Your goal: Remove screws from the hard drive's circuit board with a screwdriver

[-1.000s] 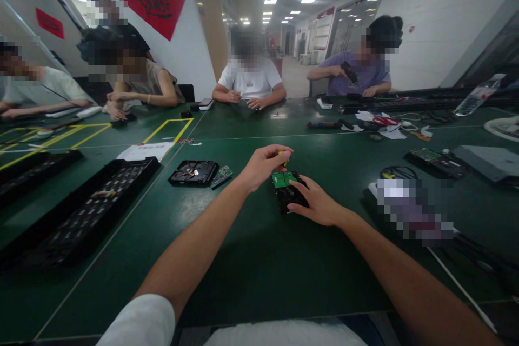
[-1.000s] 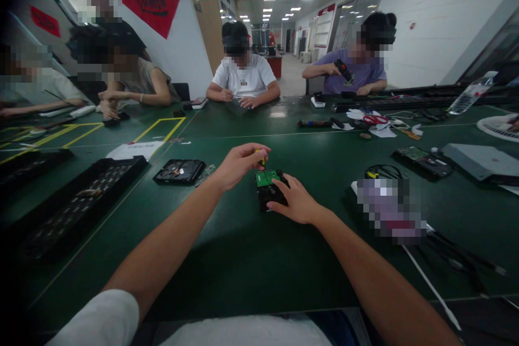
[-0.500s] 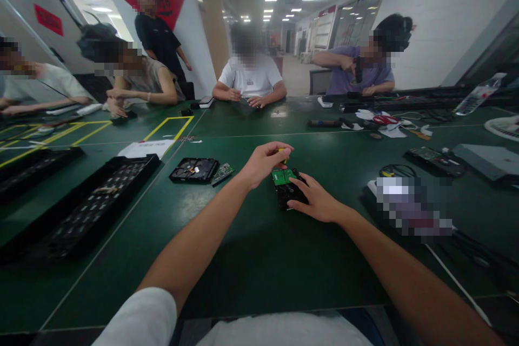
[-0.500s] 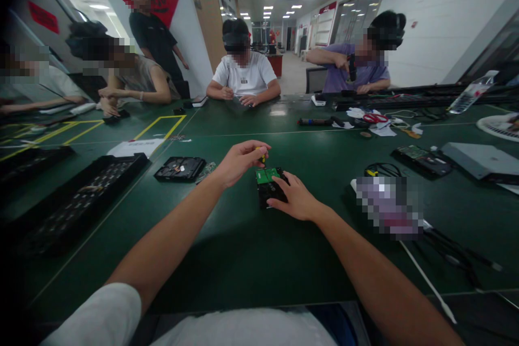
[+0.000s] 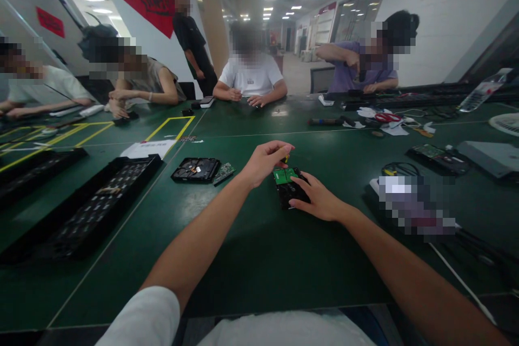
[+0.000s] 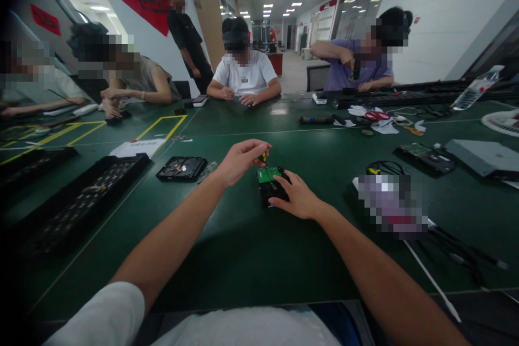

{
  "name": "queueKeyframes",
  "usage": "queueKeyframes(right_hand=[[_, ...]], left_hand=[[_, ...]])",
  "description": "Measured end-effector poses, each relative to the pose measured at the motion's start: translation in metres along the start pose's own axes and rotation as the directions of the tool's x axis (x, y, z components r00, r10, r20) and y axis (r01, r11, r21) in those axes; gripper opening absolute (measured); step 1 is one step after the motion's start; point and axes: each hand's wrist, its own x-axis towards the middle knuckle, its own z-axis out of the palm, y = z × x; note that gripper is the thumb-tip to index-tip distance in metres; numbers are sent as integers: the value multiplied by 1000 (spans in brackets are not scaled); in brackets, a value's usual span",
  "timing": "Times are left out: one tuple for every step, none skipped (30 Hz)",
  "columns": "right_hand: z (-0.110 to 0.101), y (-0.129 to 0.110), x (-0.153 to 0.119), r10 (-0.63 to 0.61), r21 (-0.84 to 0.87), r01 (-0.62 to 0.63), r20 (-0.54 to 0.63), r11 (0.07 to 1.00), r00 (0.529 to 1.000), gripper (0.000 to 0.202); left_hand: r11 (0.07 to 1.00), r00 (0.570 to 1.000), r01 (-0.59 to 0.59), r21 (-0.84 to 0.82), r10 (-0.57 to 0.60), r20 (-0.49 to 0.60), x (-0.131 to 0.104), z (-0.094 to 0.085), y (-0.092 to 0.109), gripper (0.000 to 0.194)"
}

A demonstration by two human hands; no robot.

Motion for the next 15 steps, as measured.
queueKeyframes(right_hand=[[0,0,0,-2,0,2,-2,1000,1000,89],[0,0,0,-2,-1,2,-3,1000,1000,89],[1,0,0,1,-2,-1,-6,1000,1000,89],[1,0,0,5,-3,-6,-9,1000,1000,89],[1,0,0,10,-3,-10,-11,1000,1000,90],[1,-1,0,12,-3,-12,-13,1000,1000,90],[1,-1,0,12,-3,-12,-15,1000,1000,90],[2,-1,0,10,-4,-10,-16,1000,1000,89],[2,-1,0,9,-6,-9,-14,1000,1000,89],[2,-1,0,8,-7,-8,-13,1000,1000,89],[2,-1,0,8,-7,-8,-12,1000,1000,89],[1,-1,0,9,-7,-9,-12,1000,1000,89],[1,-1,0,9,-5,-9,-11,1000,1000,89],[1,-1,0,10,-4,-10,-11,1000,1000,89],[1,-1,0,13,-3,-13,-10,1000,1000,89]], left_hand=[[1000,1000,-3,24,3,-9,0,0,1,39],[999,1000,-6,53,7,-17,-1,0,2,39],[996,1000,-10,85,12,-23,-1,0,3,39],[993,1000,-11,115,14,-27,-1,0,4,39],[990,1000,-11,140,14,-27,-1,0,4,40],[988,1000,-8,157,13,-27,-2,-1,5,40],[986,1000,-6,169,9,-22,-2,-1,5,40],[985,1000,-4,174,7,-15,-2,-1,5,40],[985,1000,-6,173,7,-8,-1,-2,4,40],[986,1000,-9,169,9,-2,-1,-2,4,40],[987,1000,-12,160,11,2,-1,-2,3,40],[989,1000,-12,150,13,1,-1,-2,2,40],[990,1000,-10,141,10,-3,0,-2,2,41],[991,1000,-4,133,5,-9,0,-2,1,41],[992,1000,3,126,-1,-16,0,-3,1,41]])
